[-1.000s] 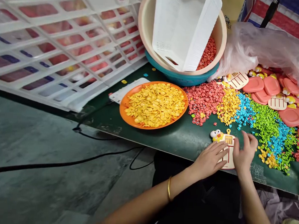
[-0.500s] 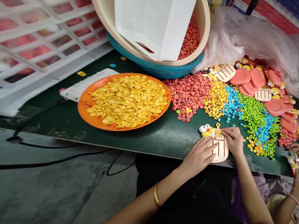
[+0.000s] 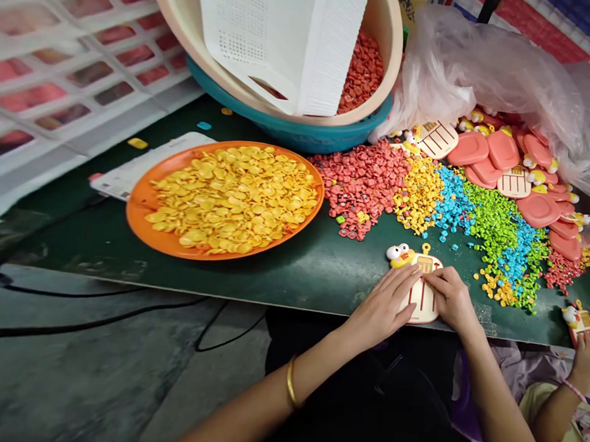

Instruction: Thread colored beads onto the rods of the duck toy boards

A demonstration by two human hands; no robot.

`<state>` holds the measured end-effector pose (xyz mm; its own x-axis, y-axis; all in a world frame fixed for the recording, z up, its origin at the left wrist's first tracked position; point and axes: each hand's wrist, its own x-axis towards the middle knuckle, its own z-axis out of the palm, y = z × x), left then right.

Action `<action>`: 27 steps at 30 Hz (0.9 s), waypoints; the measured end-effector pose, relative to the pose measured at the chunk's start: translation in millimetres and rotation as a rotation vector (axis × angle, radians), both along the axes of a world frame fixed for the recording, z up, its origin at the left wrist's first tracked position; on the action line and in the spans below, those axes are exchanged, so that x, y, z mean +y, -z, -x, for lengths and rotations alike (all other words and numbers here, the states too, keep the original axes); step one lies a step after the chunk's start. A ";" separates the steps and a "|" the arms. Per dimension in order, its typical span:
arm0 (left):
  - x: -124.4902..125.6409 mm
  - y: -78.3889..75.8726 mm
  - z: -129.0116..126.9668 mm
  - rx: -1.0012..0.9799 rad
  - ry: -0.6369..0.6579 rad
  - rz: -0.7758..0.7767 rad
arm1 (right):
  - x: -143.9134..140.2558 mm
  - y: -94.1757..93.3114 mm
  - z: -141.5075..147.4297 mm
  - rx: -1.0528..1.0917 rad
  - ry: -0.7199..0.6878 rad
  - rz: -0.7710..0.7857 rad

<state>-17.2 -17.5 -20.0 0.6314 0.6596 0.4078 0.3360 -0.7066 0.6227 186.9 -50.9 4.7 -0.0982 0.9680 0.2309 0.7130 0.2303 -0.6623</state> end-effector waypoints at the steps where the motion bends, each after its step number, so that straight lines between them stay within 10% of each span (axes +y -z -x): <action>1: 0.8 0.1 0.2 0.020 0.003 -0.008 | 3.8 -0.1 1.7 0.013 -0.009 -0.006; 8: 6.7 -6.7 -0.8 0.269 0.044 -0.106 | 112.7 -17.9 -60.5 -0.196 0.386 -0.088; 12: 10.8 -15.2 -2.3 0.385 0.073 -0.146 | 154.3 -22.0 -96.0 -0.513 0.322 0.089; 22: 20.6 -27.0 -3.6 0.404 0.163 -0.165 | 157.7 -30.6 -89.5 -0.685 0.226 0.203; 27: 20.0 -21.9 -5.6 0.366 0.140 -0.165 | 107.1 -42.4 -76.4 -0.321 0.117 0.153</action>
